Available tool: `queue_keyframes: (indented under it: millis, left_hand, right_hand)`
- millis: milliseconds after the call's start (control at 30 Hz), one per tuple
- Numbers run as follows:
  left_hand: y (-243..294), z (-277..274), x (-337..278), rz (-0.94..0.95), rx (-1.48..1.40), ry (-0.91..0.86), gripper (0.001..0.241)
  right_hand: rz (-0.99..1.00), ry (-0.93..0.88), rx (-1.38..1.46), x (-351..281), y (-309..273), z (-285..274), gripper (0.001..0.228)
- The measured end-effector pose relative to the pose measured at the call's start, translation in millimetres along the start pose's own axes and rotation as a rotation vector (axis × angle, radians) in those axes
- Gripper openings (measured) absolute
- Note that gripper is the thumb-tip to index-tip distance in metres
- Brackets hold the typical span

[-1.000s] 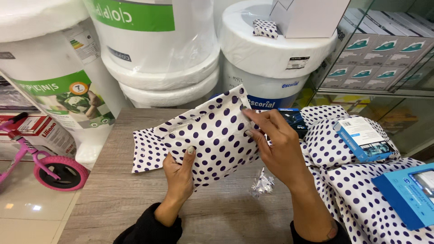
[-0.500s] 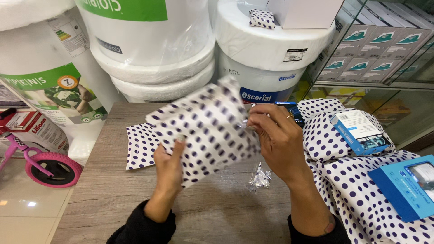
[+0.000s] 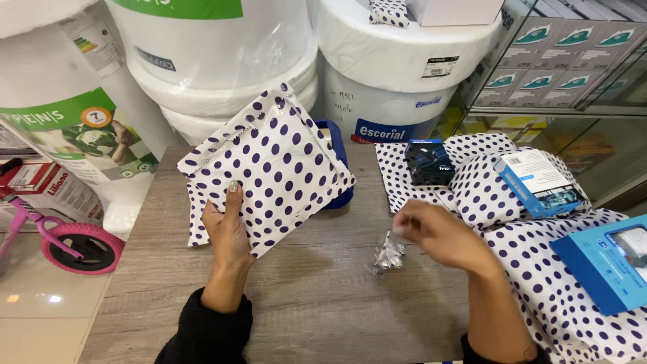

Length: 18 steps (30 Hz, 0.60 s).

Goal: The person unwraps small electronic items from polka-dot paper by hand and using a tape dispenser.

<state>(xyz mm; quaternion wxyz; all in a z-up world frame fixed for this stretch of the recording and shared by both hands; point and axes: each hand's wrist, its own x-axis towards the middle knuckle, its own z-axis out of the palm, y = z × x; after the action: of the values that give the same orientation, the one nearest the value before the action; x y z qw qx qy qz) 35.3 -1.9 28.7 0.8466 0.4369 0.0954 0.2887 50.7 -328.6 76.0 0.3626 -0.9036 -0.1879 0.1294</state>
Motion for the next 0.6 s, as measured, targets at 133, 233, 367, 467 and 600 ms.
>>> queue_keyframes:
  millis: [133,233,367,467,600]
  left_hand:
    - [-3.0,6.8,-4.8,-0.001,0.0,-0.007,0.019]
    - [-7.8,10.0,-6.6,-0.019,-0.042,-0.006,0.017]
    - [-6.2,9.9,-11.4,0.002,-0.058,0.033,0.016]
    - [-7.1,10.8,-12.0,0.017,-0.041,0.051,0.017]
    - [-16.8,4.4,-11.9,0.094,-0.002,0.014,0.016]
  right_hand:
    - [0.084,-0.072,-0.127,26.8,77.4,54.8,0.01]
    - [0.187,-0.083,-0.297,28.9,68.0,79.1,0.016]
    - [0.004,-0.002,-0.198,43.7,45.1,105.0,0.007]
    - [-0.174,0.149,-0.047,40.0,22.0,106.5,0.01]
    - [-0.45,0.644,-0.024,36.7,8.3,109.5,0.006]
